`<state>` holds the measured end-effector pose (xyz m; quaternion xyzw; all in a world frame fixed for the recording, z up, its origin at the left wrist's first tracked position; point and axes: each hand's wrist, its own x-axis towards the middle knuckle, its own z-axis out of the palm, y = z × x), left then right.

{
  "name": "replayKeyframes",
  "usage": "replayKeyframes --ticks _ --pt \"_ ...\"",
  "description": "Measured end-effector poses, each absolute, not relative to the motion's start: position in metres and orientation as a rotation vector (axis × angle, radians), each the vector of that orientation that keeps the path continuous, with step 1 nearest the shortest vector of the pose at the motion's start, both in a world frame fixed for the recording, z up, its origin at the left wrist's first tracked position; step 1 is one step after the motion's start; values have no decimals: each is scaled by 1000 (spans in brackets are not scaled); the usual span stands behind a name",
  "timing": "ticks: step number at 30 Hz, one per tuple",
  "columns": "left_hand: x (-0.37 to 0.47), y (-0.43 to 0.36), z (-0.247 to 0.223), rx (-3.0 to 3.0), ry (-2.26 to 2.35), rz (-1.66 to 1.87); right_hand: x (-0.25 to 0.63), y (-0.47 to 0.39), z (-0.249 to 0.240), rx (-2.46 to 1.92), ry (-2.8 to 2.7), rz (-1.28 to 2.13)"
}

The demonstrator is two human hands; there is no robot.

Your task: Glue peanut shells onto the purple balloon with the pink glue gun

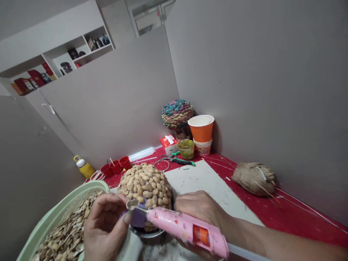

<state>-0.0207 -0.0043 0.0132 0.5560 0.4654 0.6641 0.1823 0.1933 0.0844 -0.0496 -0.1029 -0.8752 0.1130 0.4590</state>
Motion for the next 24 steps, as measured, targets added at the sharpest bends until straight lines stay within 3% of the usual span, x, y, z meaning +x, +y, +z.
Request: replayKeyframes --ticks 24 --pt "-25 -8 20 1324 1250 1867 194 83 -37 -245 -2103 267"
